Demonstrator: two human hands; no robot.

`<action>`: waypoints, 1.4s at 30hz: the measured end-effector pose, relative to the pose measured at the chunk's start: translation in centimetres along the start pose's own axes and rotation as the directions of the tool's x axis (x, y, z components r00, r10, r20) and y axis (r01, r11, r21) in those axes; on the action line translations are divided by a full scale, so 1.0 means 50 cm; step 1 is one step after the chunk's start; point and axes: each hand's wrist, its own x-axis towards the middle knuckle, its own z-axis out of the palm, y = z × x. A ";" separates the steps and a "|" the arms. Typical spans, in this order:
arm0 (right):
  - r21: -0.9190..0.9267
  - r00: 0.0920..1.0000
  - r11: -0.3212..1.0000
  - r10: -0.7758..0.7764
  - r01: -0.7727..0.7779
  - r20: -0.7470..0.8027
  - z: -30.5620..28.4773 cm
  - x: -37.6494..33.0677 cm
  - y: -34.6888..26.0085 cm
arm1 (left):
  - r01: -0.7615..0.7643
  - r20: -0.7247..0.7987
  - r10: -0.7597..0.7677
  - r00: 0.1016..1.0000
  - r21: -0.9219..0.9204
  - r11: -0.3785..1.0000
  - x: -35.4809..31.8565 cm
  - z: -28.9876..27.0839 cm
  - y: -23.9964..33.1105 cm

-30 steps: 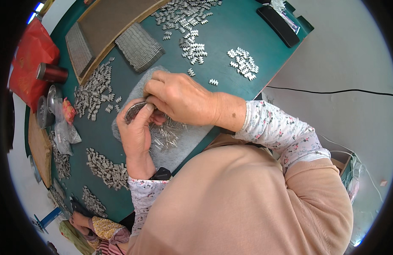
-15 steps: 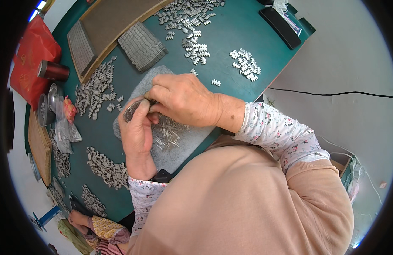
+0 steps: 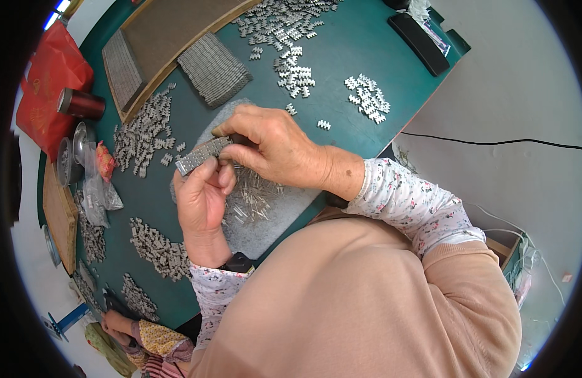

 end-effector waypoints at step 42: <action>0.660 0.865 0.584 0.452 -0.473 0.219 -0.032 -0.024 0.008 | -0.148 -0.171 0.186 0.968 0.213 0.966 0.011 0.002 -0.022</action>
